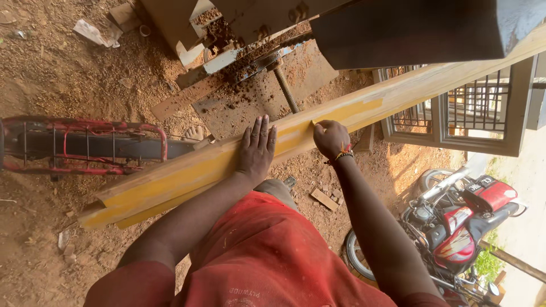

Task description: The person applies a yellow wood filler to a long wooden plank using a small blue scraper. They repeatedly smooth the filler along the plank's surface, occasionally repositioning the wood and refilling the scraper from a container.

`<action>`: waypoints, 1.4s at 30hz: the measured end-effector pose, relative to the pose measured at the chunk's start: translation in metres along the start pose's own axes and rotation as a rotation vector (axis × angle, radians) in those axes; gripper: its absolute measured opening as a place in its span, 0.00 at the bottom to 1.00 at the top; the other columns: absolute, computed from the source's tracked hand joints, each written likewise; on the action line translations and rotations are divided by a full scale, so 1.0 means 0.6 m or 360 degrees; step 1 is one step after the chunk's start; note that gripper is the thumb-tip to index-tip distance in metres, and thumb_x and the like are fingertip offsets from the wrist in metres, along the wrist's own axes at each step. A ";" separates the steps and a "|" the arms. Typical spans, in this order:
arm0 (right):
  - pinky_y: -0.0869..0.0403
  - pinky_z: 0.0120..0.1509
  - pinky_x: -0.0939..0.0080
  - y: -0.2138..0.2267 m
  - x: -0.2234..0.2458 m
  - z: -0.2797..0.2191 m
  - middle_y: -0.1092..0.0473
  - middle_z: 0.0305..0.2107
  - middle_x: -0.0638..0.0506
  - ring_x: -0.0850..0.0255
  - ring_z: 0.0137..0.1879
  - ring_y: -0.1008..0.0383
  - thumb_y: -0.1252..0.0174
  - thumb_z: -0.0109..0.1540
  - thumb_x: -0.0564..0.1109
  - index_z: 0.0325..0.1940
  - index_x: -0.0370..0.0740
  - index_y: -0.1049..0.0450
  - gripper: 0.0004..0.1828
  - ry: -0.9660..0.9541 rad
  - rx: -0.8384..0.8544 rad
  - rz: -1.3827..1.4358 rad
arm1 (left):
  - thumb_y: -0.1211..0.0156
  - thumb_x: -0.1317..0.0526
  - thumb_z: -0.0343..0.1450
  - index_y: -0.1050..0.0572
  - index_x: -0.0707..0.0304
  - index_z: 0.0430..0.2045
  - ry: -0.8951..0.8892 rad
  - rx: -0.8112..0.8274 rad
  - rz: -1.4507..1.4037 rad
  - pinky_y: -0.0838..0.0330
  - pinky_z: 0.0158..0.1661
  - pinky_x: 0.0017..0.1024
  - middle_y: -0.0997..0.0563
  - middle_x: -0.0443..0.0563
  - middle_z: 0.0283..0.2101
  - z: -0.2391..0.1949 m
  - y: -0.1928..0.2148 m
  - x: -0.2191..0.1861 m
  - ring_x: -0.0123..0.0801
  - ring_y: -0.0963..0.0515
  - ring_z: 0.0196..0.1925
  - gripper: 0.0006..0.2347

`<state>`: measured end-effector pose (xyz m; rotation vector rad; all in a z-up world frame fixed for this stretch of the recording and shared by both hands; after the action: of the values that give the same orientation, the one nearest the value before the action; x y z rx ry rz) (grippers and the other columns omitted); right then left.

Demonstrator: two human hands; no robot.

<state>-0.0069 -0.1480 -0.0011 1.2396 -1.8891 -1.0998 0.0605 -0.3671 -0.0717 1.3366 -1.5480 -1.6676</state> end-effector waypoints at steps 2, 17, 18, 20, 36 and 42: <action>0.25 0.59 0.48 -0.025 0.011 -0.016 0.20 0.41 0.38 0.45 0.47 0.20 0.50 0.62 0.52 0.44 0.40 0.16 0.20 0.0073 0.0091 -0.0006 | 0.57 0.56 0.75 0.49 0.64 0.74 -0.0032 0.0064 -0.0071 0.61 0.72 0.51 0.55 0.69 0.77 -0.005 -0.013 -0.001 0.57 0.55 0.79 0.29; 0.24 0.61 0.53 -0.058 0.024 -0.128 0.32 0.61 0.44 0.51 0.57 0.25 0.47 0.65 0.41 0.64 0.34 0.30 0.23 0.0489 -0.0288 0.1216 | 0.54 0.53 0.73 0.51 0.69 0.73 -0.0128 0.0148 -0.0085 0.58 0.71 0.52 0.53 0.69 0.77 -0.007 0.005 0.007 0.57 0.52 0.78 0.33; 0.25 0.65 0.52 -0.049 0.038 -0.135 0.30 0.60 0.43 0.50 0.60 0.26 0.46 0.65 0.40 0.64 0.34 0.28 0.22 0.0733 -0.0447 0.0792 | 0.54 0.53 0.73 0.52 0.70 0.74 -0.0131 0.0191 -0.0107 0.58 0.72 0.52 0.54 0.70 0.77 -0.005 0.007 0.007 0.57 0.53 0.78 0.34; 0.28 0.66 0.52 -0.041 0.059 -0.143 0.28 0.59 0.43 0.50 0.62 0.27 0.43 0.63 0.39 0.62 0.36 0.25 0.21 0.0990 -0.0579 0.0240 | 0.53 0.53 0.72 0.56 0.68 0.74 -0.0142 0.0354 0.0014 0.60 0.71 0.51 0.58 0.70 0.77 0.000 0.004 0.006 0.57 0.55 0.78 0.35; 0.25 0.59 0.48 0.020 0.053 -0.077 0.22 0.47 0.41 0.48 0.53 0.23 0.46 0.62 0.50 0.45 0.36 0.19 0.18 0.0417 -0.0097 -0.0039 | 0.33 0.45 0.64 0.59 0.69 0.75 -0.0182 0.0627 -0.0143 0.60 0.73 0.49 0.61 0.68 0.78 0.000 0.055 0.017 0.54 0.59 0.80 0.50; 0.24 0.55 0.47 0.000 0.064 -0.041 0.22 0.34 0.36 0.42 0.42 0.20 0.46 0.57 0.54 0.37 0.38 0.17 0.20 -0.0037 -0.0046 0.0257 | 0.38 0.52 0.69 0.54 0.75 0.72 -0.0360 -0.0257 -0.1031 0.52 0.74 0.50 0.49 0.71 0.76 -0.016 0.101 0.055 0.60 0.48 0.78 0.41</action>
<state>-0.0008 -0.1912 0.0122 1.0423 -1.9463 -1.0554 0.0406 -0.4142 -0.0239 1.7208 -1.1102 -2.3421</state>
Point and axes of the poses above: each hand's wrist, its own z-axis towards the middle knuckle, its own y-axis out of the back of the hand, x = y × z, the point moved 4 cm from there along z, towards the middle knuckle
